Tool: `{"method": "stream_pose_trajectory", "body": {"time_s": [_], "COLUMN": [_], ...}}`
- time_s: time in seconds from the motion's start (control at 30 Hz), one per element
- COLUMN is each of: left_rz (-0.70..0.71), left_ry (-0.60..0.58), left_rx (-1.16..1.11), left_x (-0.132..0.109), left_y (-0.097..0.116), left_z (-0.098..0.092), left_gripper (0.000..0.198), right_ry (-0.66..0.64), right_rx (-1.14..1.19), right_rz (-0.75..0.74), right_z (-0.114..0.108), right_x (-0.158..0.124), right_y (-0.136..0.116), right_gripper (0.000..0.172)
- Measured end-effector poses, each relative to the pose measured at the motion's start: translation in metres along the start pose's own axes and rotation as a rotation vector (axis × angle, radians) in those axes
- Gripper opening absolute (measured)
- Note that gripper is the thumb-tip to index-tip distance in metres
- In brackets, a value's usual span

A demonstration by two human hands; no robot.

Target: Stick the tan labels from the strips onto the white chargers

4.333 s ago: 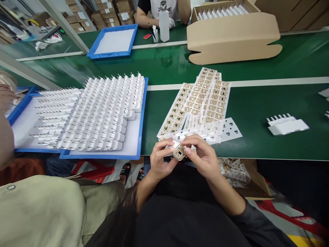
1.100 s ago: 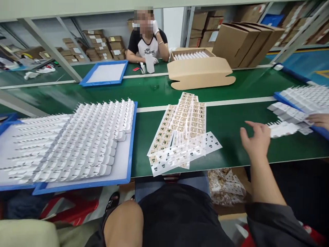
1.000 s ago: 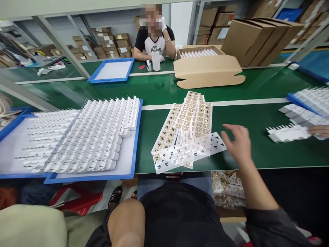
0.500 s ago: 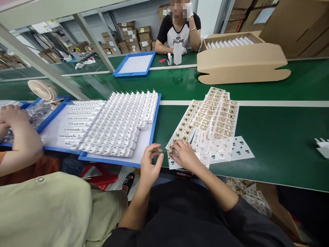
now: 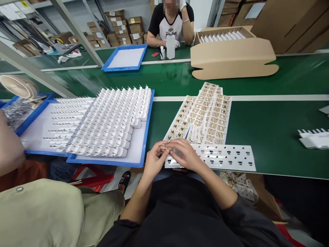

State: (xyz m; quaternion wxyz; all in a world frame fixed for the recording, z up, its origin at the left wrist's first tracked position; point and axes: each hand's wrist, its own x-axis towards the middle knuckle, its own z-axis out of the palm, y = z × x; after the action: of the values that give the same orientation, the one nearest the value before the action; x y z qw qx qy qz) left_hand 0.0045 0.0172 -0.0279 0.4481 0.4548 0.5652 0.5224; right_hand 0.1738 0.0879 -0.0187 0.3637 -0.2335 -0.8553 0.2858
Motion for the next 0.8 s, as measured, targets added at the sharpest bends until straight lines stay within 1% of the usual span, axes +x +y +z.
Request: {"method": "stream_pose_trajectory", "body": {"time_s": [0.07, 0.13, 0.2, 0.3, 0.47, 0.67, 0.73, 0.8], "left_rz": [-0.010, -0.038, -0.067, -0.093, -0.161, -0.243, -0.235, -0.204], "left_ry": [-0.032, -0.059, -0.073, -0.081, -0.170, -0.133, -0.130, -0.122], "left_rx": [-0.048, -0.087, -0.110, -0.128, -0.124, -0.077, -0.048, -0.005], "left_x": [0.001, 0.002, 0.003, 0.002, 0.000, 0.006, 0.007, 0.008], "left_y": [0.002, 0.004, 0.006, 0.010, 0.017, 0.020, 0.020, 0.021], "left_z": [0.001, 0.001, 0.001, 0.000, -0.003, 0.000, 0.002, 0.004], "left_gripper": [0.038, 0.038, 0.035, 0.029, 0.031, 0.041, 0.042, 0.039], "right_ry": [0.047, 0.099, 0.117, 0.090, 0.055, 0.046, 0.034, 0.023], "right_rx": [0.010, -0.004, -0.047, -0.088, -0.165, -0.291, -0.317, -0.315], "right_rz": [-0.036, -0.059, -0.082, -0.112, -0.122, -0.188, -0.208, -0.222], "right_z": [-0.001, -0.003, -0.004, -0.007, -0.013, -0.012, -0.012, -0.012], "right_x": [0.000, -0.001, -0.001, -0.002, -0.005, -0.007, -0.007, -0.009], "right_y": [0.000, 0.001, 0.003, 0.004, 0.000, -0.006, -0.007, -0.009], "right_gripper": [0.022, 0.016, 0.011, 0.008, 0.009, 0.009, 0.009, 0.010]}}
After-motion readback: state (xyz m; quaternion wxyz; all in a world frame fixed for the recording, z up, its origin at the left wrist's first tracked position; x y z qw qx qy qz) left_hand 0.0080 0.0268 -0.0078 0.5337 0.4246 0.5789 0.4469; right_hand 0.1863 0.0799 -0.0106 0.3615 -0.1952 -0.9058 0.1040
